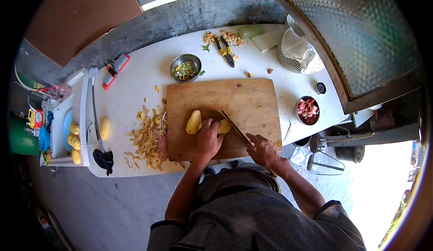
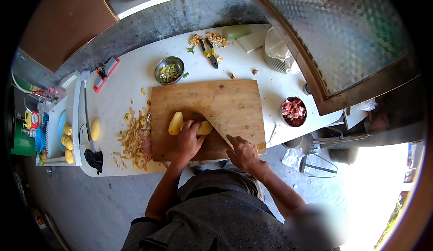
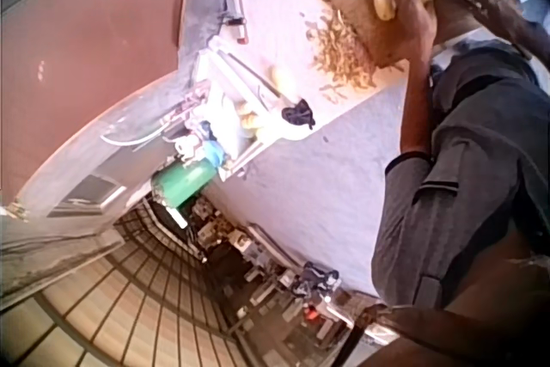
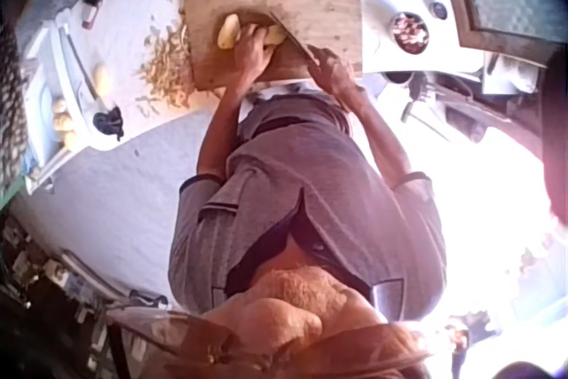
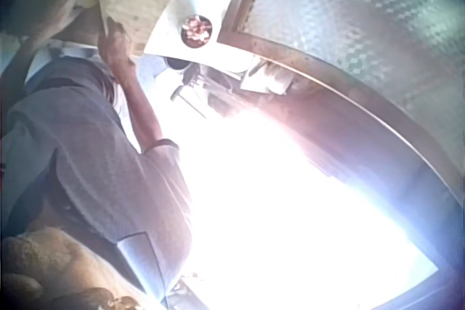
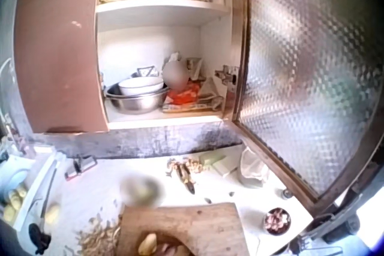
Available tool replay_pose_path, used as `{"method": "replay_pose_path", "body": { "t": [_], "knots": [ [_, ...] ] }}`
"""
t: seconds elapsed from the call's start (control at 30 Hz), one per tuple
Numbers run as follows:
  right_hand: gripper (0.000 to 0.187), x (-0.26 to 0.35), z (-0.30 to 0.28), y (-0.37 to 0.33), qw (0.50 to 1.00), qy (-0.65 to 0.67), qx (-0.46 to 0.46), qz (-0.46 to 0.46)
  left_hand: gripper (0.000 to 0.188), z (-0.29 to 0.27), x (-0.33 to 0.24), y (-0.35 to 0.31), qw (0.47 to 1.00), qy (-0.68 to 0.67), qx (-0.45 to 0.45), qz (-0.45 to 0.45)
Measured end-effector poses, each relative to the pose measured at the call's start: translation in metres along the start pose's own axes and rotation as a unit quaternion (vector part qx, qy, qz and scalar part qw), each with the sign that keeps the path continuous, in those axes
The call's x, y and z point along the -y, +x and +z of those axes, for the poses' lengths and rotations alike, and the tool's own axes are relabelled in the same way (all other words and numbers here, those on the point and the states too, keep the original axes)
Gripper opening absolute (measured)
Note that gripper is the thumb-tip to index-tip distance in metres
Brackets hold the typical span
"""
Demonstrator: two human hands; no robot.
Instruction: The person chops green onions and ginger on a wooden cutting board using a cleaver, then transfers the chopped pieces into a metal bowl. They then proceed to peel and chop potatoes into chunks on the same board.
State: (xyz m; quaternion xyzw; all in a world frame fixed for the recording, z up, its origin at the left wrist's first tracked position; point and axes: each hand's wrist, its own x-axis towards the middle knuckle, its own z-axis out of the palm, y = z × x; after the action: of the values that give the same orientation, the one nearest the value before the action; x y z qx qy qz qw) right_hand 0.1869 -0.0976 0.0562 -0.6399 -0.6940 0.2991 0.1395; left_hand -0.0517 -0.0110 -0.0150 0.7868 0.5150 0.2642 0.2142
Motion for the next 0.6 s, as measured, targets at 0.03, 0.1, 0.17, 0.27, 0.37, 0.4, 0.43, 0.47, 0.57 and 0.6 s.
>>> {"method": "replay_pose_path", "body": {
  "t": [0.03,0.1,0.17,0.27,0.37,0.4,0.43,0.47,0.57,0.6],
  "knots": [
    [0.045,-0.003,0.002,-0.007,1.000,-0.016,0.007,0.018,0.051,0.001,0.000,0.001,1.000,0.005,0.004,-0.003],
    [0.044,-0.009,0.003,-0.014,0.997,-0.017,0.037,0.064,0.052,0.003,-0.001,0.002,1.000,0.016,0.012,-0.009],
    [0.043,-0.010,0.001,-0.019,0.989,0.015,0.081,0.122,0.052,0.003,0.000,0.003,0.999,0.020,0.030,-0.014],
    [0.046,-0.019,0.003,-0.018,0.997,0.066,0.001,0.031,0.051,0.001,-0.006,0.003,0.999,0.027,0.041,-0.004],
    [0.048,0.007,-0.019,-0.022,0.991,0.063,0.038,0.110,0.045,-0.010,-0.017,0.004,0.998,0.032,0.012,0.051],
    [0.048,0.010,-0.020,-0.023,0.991,0.067,0.036,0.112,0.042,-0.012,-0.019,0.005,0.997,0.032,-0.002,0.076],
    [0.049,0.012,-0.020,-0.025,0.990,0.070,0.035,0.114,0.039,-0.010,-0.018,0.005,0.995,0.029,-0.002,0.093],
    [0.049,0.013,-0.020,-0.028,0.990,0.073,0.034,0.116,0.037,-0.006,-0.015,0.005,0.994,0.026,-0.003,0.109],
    [0.048,0.006,-0.004,-0.038,0.988,0.146,-0.025,0.045,0.030,0.001,-0.013,0.006,0.994,0.003,0.005,0.110],
    [0.048,0.005,-0.001,-0.041,0.987,0.152,-0.024,0.041,0.028,0.003,-0.013,0.006,0.995,-0.007,0.010,0.102]
  ]
}}
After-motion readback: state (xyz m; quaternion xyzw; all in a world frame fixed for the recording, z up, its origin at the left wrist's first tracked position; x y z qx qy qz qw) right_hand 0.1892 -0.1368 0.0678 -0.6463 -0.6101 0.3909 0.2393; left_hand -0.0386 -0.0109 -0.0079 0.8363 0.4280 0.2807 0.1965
